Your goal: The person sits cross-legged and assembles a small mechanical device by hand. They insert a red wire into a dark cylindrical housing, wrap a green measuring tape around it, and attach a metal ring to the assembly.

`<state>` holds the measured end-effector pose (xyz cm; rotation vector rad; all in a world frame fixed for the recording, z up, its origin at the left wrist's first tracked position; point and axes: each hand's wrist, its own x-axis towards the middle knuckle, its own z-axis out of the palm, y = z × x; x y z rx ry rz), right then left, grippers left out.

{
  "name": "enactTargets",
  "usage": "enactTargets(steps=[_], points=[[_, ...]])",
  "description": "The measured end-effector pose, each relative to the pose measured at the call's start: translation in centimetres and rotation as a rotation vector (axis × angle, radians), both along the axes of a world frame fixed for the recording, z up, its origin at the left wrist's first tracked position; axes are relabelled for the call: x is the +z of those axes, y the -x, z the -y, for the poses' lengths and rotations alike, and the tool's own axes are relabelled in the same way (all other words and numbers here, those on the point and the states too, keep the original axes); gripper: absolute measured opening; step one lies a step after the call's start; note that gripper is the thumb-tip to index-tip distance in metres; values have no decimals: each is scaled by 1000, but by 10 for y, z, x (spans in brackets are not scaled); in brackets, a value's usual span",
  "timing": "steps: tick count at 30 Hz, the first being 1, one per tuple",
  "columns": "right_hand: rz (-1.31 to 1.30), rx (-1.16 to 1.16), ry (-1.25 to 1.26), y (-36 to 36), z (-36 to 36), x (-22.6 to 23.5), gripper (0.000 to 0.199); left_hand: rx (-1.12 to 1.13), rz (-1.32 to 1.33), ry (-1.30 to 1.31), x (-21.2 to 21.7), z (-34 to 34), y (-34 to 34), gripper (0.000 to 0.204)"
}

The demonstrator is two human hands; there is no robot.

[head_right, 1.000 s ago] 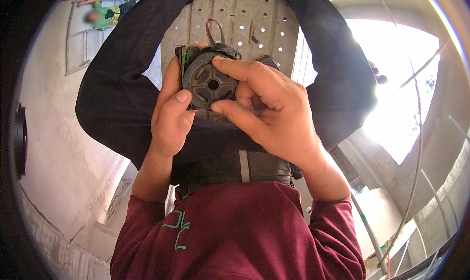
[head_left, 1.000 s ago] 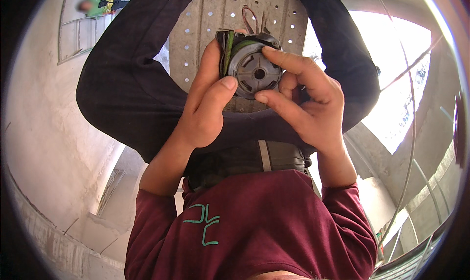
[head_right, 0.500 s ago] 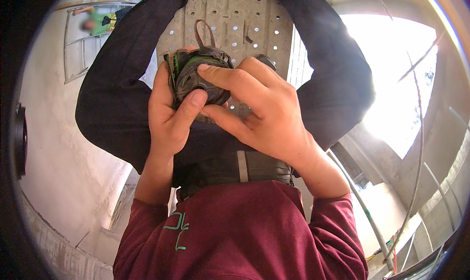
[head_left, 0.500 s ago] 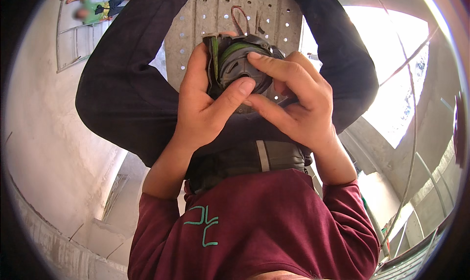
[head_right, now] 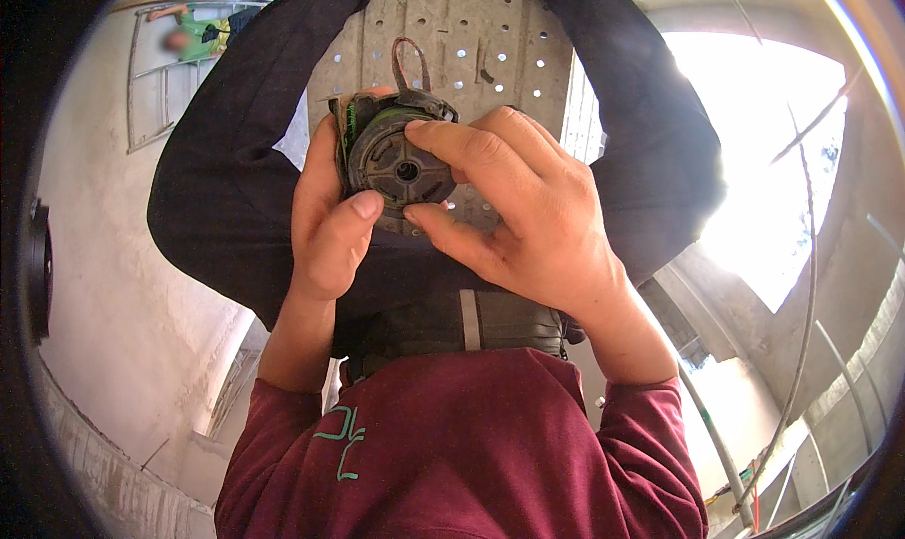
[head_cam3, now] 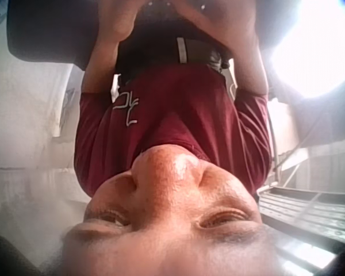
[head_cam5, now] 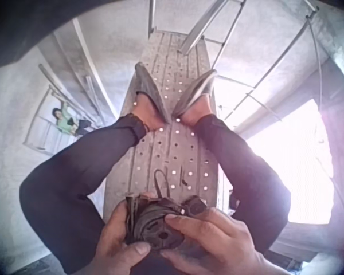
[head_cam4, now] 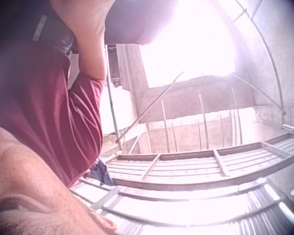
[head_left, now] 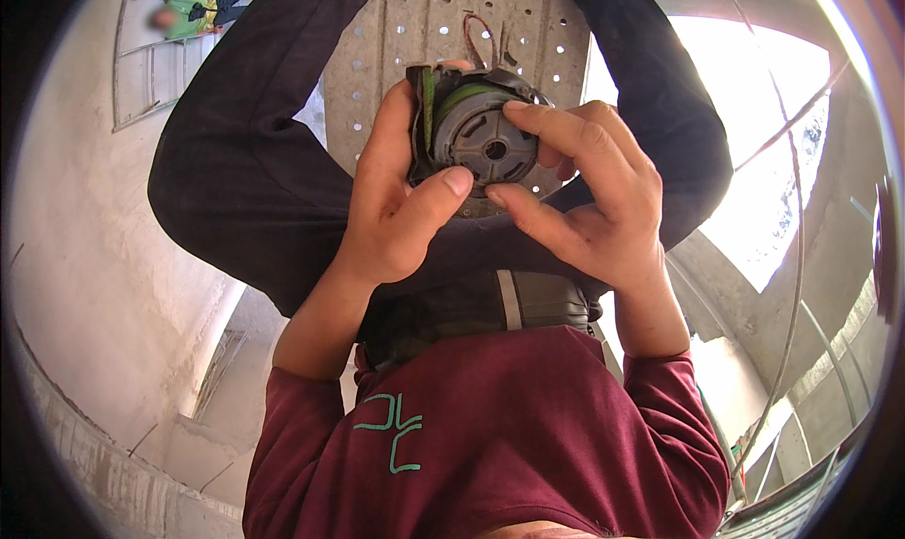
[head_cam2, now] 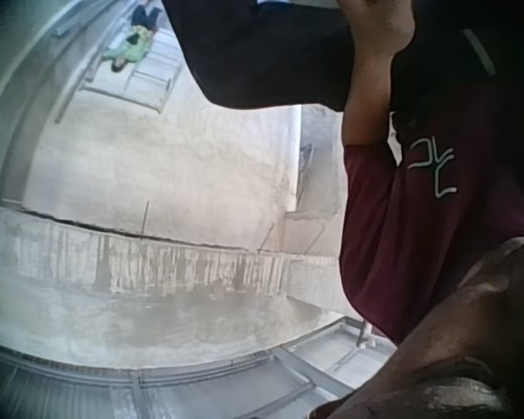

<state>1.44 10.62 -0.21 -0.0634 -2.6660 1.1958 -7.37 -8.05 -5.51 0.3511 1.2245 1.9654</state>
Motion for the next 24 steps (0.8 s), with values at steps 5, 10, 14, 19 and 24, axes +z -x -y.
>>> enactTargets(steps=[5,10,14,19,24], points=[[-32,-6,5,1,0,-4,58,13,14,-7,1,-1,0,68],[-17,-2,15,0,-1,-3,58,13,45,-8,3,-2,0,67],[-7,-2,10,-1,-1,-2,58,21,37,-10,5,-3,-1,65],[17,-3,2,-3,0,-1,59,31,13,2,4,-3,-2,62],[5,1,2,-5,-1,-4,59,37,-20,80,5,-5,-5,61]])
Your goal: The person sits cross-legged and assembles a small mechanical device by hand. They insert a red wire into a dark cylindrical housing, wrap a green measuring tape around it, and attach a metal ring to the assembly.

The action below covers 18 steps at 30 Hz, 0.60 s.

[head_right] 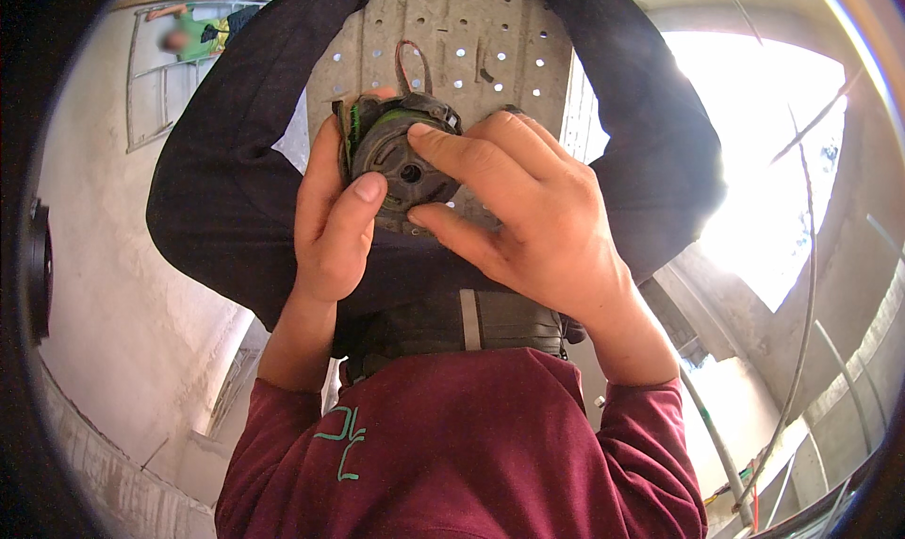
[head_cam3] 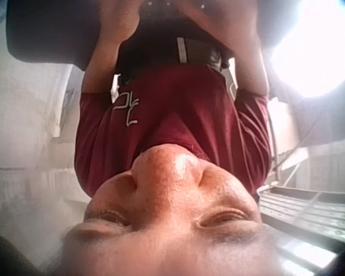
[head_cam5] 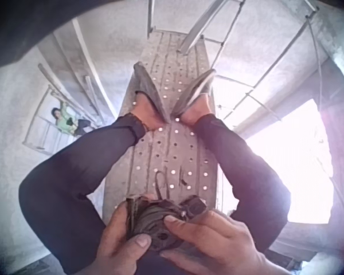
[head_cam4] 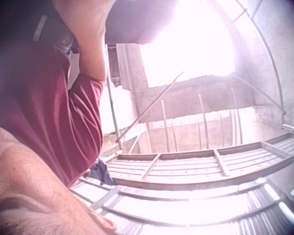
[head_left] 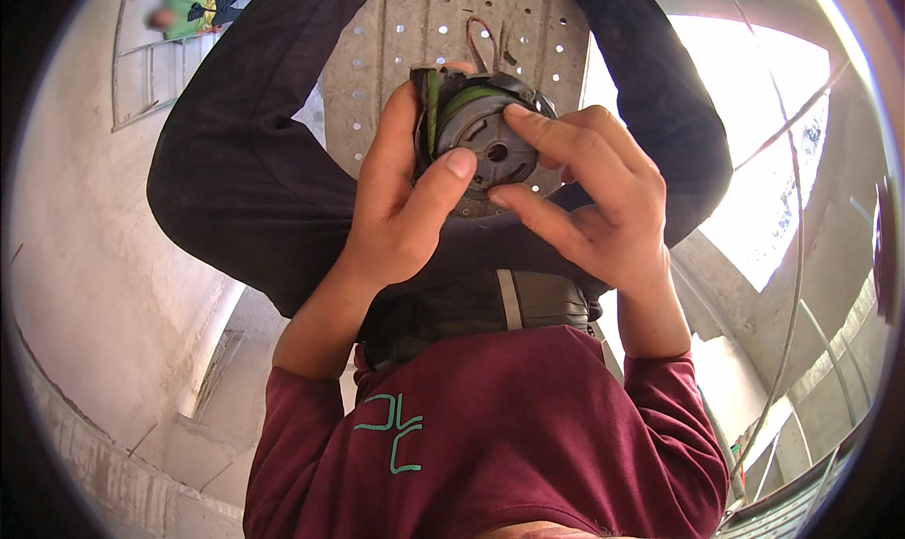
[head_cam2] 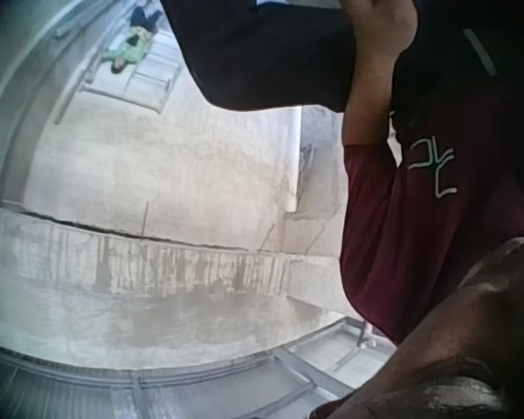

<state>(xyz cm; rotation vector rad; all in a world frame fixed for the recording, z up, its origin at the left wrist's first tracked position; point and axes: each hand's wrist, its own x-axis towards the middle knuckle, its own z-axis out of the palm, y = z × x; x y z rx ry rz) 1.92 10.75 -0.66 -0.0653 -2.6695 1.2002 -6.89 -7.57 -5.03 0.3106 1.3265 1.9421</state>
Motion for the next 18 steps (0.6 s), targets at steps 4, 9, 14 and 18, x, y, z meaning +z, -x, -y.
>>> enactTargets(steps=[4,9,14,18], points=[[70,-6,103,2,-2,9,53,-2,27,5,-7,2,5,59],[216,-186,653,-12,-9,-6,46,1,200,-39,3,2,7,67],[274,-217,1042,-13,2,-8,49,-43,103,2,3,3,8,67],[332,-224,931,-13,5,-14,47,-38,-23,54,0,4,7,65]])
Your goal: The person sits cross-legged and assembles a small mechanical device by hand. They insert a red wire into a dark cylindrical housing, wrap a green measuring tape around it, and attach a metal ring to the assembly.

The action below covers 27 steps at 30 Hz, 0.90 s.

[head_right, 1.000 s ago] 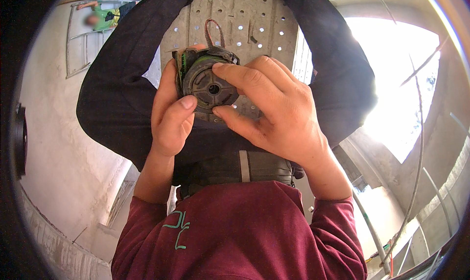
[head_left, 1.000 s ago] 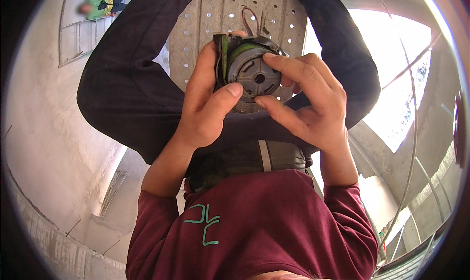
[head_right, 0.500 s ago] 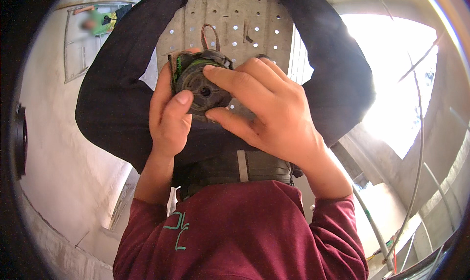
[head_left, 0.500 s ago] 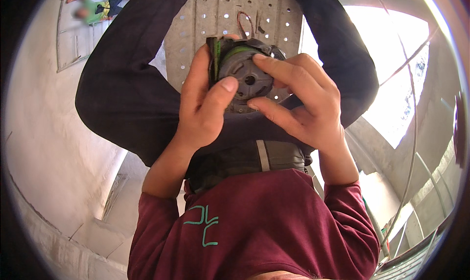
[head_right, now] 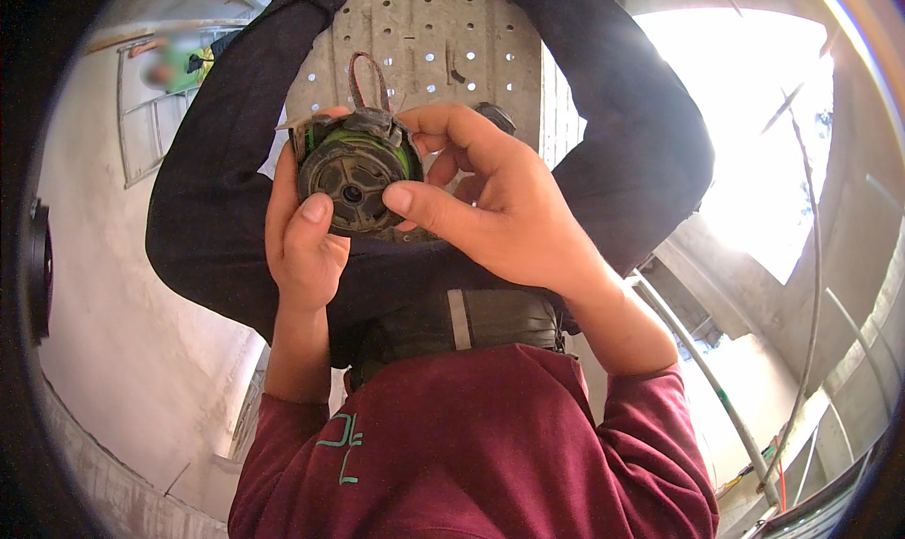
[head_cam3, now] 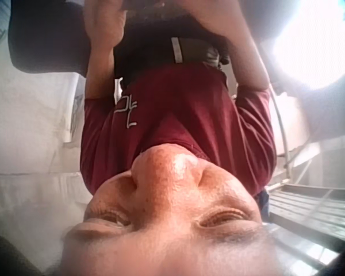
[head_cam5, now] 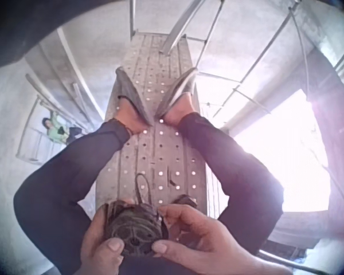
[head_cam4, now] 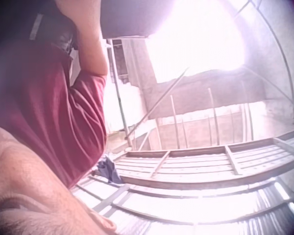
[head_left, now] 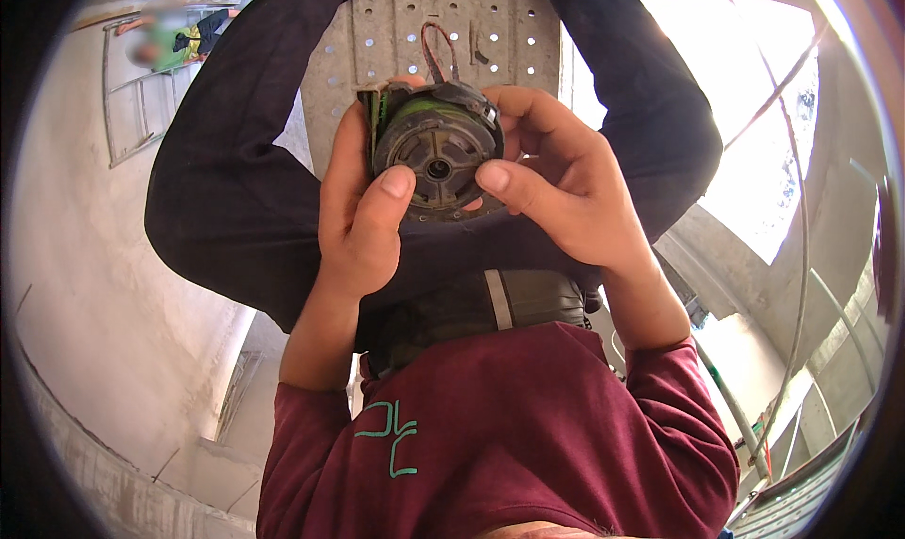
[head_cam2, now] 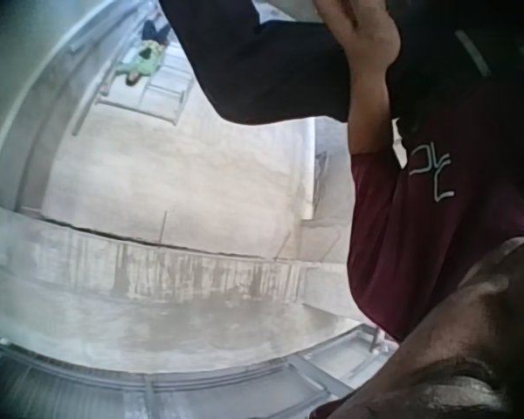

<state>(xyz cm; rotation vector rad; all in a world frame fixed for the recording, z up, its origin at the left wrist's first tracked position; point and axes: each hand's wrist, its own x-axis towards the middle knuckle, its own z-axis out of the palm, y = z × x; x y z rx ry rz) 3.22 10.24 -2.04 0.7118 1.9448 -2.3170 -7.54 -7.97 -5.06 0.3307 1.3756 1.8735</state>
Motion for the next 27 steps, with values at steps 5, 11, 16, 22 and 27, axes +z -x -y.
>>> enactTargets(steps=[5,11,16,22,27], points=[[91,50,-52,-2,-7,4,40,-4,72,-38,5,1,-2,60],[138,92,-82,-6,-12,-1,31,-73,86,-45,13,-2,-5,61],[116,16,2,-4,-8,-3,27,-78,107,-44,2,-4,-6,62],[155,2,57,2,-6,2,28,-120,138,-107,5,-4,-2,67],[145,27,12,-1,-6,-2,37,-121,49,-62,2,-1,1,68]])
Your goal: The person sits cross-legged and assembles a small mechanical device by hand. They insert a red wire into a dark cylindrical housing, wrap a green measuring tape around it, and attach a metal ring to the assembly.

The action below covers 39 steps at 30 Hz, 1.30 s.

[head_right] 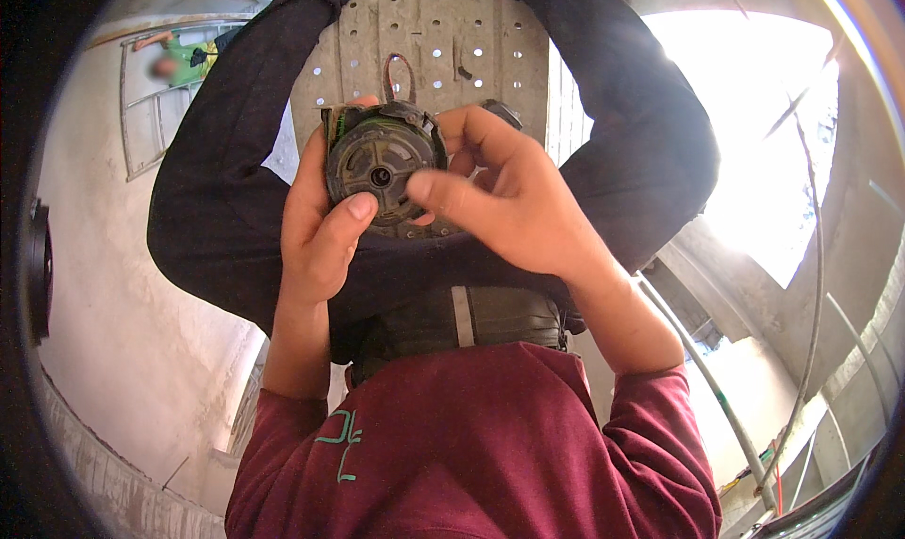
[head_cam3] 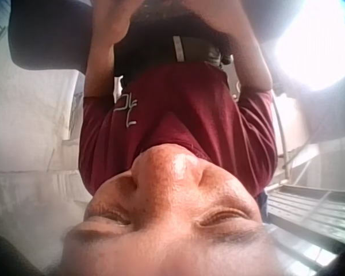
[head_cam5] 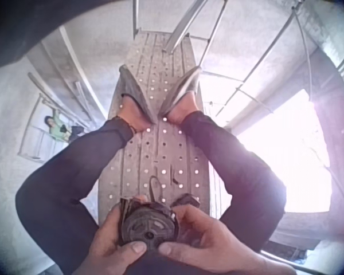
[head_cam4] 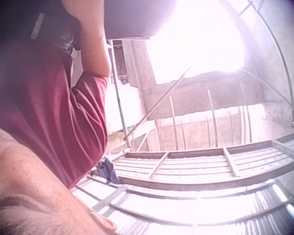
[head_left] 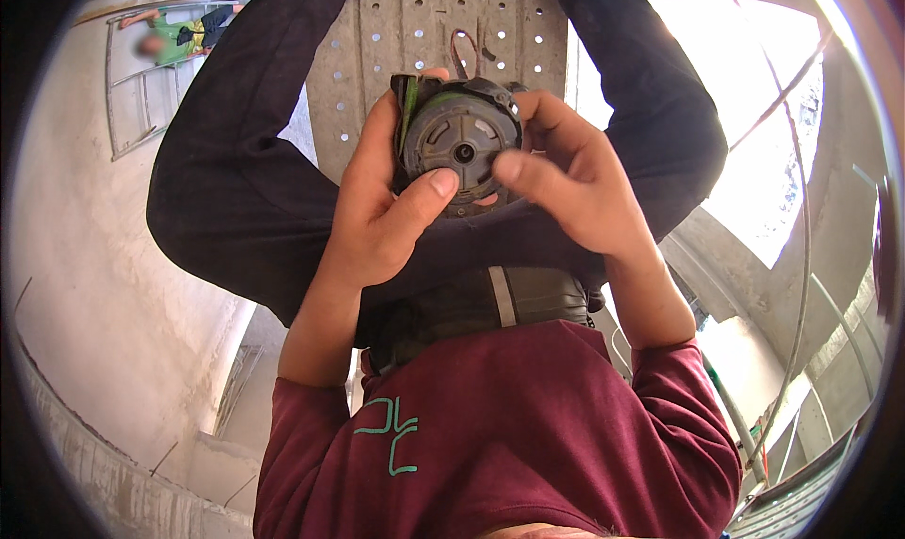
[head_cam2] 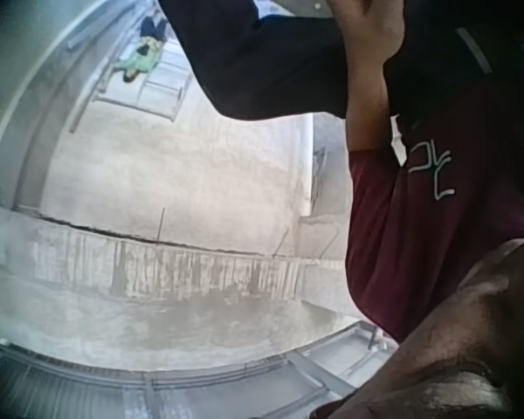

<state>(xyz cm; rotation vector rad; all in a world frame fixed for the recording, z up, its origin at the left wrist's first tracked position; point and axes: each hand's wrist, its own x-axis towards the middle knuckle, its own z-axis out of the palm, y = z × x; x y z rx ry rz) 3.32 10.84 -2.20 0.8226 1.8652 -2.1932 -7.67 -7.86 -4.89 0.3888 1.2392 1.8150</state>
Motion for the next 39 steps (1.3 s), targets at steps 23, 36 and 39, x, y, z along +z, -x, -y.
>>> enactTargets(steps=[23,36,39], points=[[-55,17,33,-10,14,-16,51,-10,-94,-47,-9,2,-4,72],[38,-82,208,-2,16,1,50,-27,-98,-21,-9,4,-3,75],[-1,-71,-63,-1,19,-5,47,-30,-77,-22,-7,2,-3,75]])
